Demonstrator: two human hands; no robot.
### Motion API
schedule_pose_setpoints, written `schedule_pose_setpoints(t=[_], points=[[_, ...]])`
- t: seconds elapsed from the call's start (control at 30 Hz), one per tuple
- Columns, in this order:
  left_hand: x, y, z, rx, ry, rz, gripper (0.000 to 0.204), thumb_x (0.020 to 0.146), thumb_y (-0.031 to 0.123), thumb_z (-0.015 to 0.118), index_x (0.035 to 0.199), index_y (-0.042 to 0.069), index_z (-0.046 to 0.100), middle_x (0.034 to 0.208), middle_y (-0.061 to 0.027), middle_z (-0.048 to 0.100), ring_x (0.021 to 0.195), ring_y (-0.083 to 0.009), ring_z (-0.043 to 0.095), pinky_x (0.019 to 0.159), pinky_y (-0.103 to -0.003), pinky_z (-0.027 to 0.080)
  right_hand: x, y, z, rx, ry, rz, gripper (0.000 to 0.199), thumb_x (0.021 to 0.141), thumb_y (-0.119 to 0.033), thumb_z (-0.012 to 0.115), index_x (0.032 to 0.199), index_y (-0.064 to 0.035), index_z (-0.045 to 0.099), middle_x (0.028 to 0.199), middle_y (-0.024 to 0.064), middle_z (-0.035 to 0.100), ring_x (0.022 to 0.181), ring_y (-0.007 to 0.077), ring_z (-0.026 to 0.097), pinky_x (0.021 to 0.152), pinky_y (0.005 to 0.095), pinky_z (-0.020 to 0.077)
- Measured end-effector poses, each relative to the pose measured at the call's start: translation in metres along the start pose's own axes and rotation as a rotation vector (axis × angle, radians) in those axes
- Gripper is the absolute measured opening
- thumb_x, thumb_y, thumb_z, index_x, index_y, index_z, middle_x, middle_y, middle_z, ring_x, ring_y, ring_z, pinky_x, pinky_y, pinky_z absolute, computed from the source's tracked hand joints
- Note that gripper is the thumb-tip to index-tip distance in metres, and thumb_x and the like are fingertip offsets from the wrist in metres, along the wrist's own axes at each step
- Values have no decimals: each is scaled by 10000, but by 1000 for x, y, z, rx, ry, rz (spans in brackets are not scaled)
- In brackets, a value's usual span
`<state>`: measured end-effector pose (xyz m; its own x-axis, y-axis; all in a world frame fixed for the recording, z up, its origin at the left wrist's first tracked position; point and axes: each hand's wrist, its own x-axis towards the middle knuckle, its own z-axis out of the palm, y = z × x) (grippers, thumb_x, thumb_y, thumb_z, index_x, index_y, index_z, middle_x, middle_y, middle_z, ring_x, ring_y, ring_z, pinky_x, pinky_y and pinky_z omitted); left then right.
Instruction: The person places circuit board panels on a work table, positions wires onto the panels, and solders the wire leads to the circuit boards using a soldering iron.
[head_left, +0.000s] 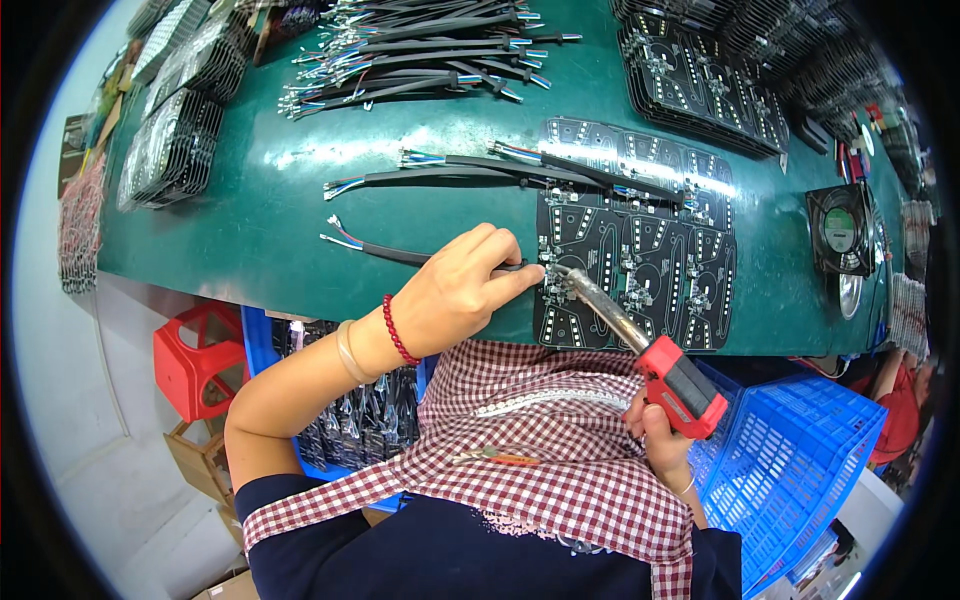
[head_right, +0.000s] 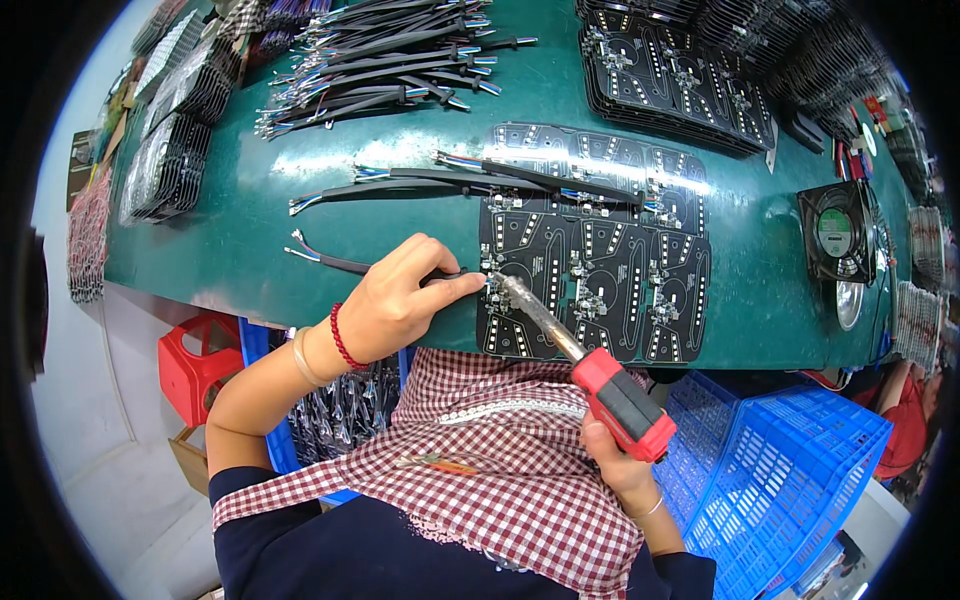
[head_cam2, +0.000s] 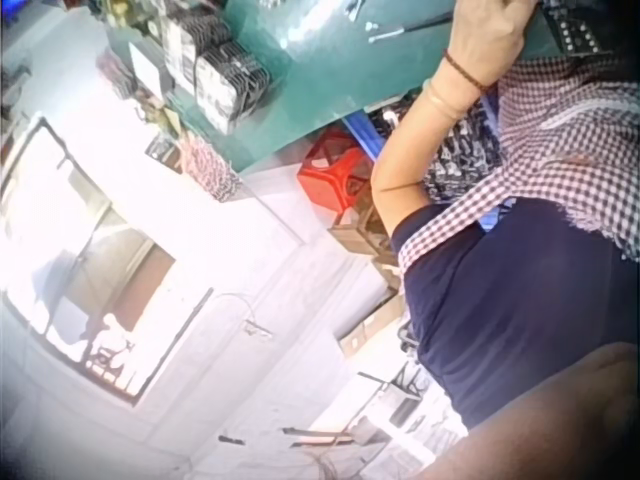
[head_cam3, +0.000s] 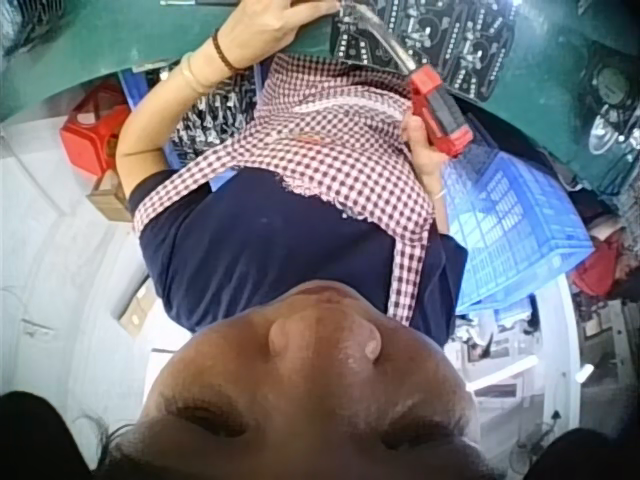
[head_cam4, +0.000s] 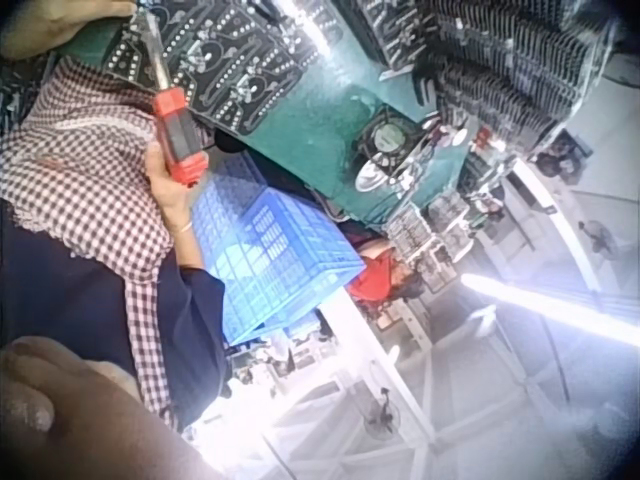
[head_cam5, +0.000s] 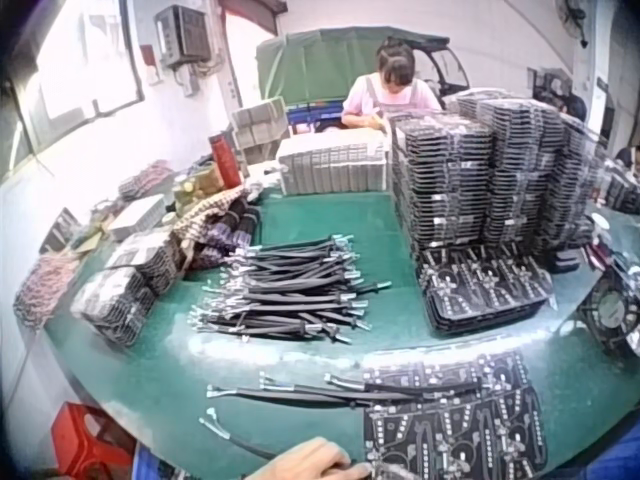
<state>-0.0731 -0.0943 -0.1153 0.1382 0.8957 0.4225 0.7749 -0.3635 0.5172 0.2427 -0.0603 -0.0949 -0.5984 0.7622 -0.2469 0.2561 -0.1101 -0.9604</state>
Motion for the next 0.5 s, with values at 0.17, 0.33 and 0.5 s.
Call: schedule_pose_setpoints(t=[0.17,0.33,0.5], points=[[0,0,1,10,1,-2,349,659,-67,594,980,54,660,790,-73,487,708,-214,505,580,-313,447,-1,-10,-1,180,74,37,198,889,-186,570,816,-3,573,651,36,533,562,108,482,497,249,377],[1,1,-1,3,-5,-11,342,659,-61,595,975,52,660,789,-69,489,708,-213,505,578,-315,445,-2,2,-6,39,14,38,298,890,-267,577,977,14,530,663,50,546,545,104,485,490,242,393],[0,1,1,16,15,-1,330,669,-60,597,970,60,664,789,-64,493,703,-210,506,577,-315,444,-4,10,-5,-124,34,30,192,843,-192,622,763,-18,598,646,25,544,563,130,519,552,267,417]])
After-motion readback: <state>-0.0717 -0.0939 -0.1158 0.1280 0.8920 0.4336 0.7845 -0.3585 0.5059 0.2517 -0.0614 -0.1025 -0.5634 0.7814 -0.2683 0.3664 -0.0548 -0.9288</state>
